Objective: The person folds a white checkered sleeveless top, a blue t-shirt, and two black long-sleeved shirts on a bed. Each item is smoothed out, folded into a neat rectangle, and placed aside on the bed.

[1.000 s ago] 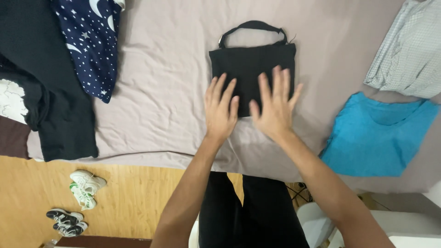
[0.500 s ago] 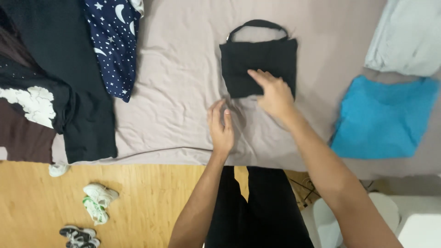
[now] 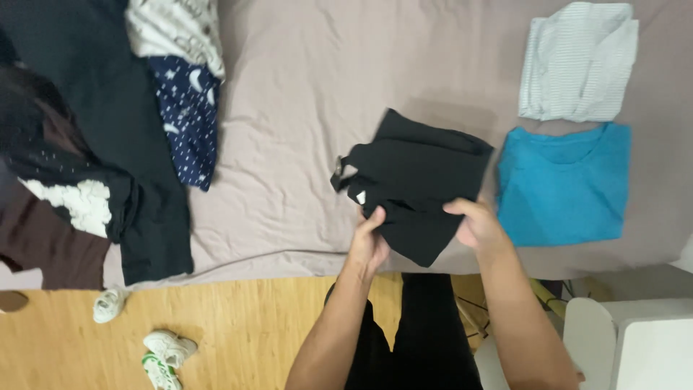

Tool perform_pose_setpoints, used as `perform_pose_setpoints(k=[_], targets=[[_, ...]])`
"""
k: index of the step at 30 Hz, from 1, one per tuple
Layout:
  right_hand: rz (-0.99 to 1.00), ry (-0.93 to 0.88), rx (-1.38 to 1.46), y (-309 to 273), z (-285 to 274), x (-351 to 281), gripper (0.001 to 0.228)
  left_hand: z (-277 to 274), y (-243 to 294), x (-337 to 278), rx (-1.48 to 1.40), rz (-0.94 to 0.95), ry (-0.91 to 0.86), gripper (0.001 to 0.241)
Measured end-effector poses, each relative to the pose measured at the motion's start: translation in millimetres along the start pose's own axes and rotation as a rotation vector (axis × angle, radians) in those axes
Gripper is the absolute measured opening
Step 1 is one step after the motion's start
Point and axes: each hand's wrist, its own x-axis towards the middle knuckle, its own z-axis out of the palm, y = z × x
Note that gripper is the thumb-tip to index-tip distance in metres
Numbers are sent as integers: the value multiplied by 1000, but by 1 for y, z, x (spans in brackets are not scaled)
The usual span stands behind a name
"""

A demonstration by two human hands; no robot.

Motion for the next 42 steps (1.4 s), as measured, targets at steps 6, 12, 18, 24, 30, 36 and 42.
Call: perform_pose_setpoints(k=[6, 12, 18, 24, 30, 36, 42], targets=[[-207, -122, 384, -54, -61, -15, 82, 113, -17, 40, 456, 143, -127, 114], [-245, -139, 363, -140, -184, 23, 90, 179, -58, 132, 916, 94, -449, 107], [-402, 33, -413, -249, -204, 63, 78, 239, -123, 230, 1109, 105, -591, 102], [-559, 437, -851, -272, -250, 130, 49, 250, -177, 306, 1016, 208, -278, 105], [-706, 442, -991, -242, -288, 164, 55, 181, -201, 341, 1126, 438, -6, 90], [-716, 591, -1029, -226, -290, 158, 55, 200, -208, 309, 1318, 629, 9, 55], [-721, 632, -1242, -205, -309, 149, 54, 157, -220, 322, 1312, 620, 21, 48]])
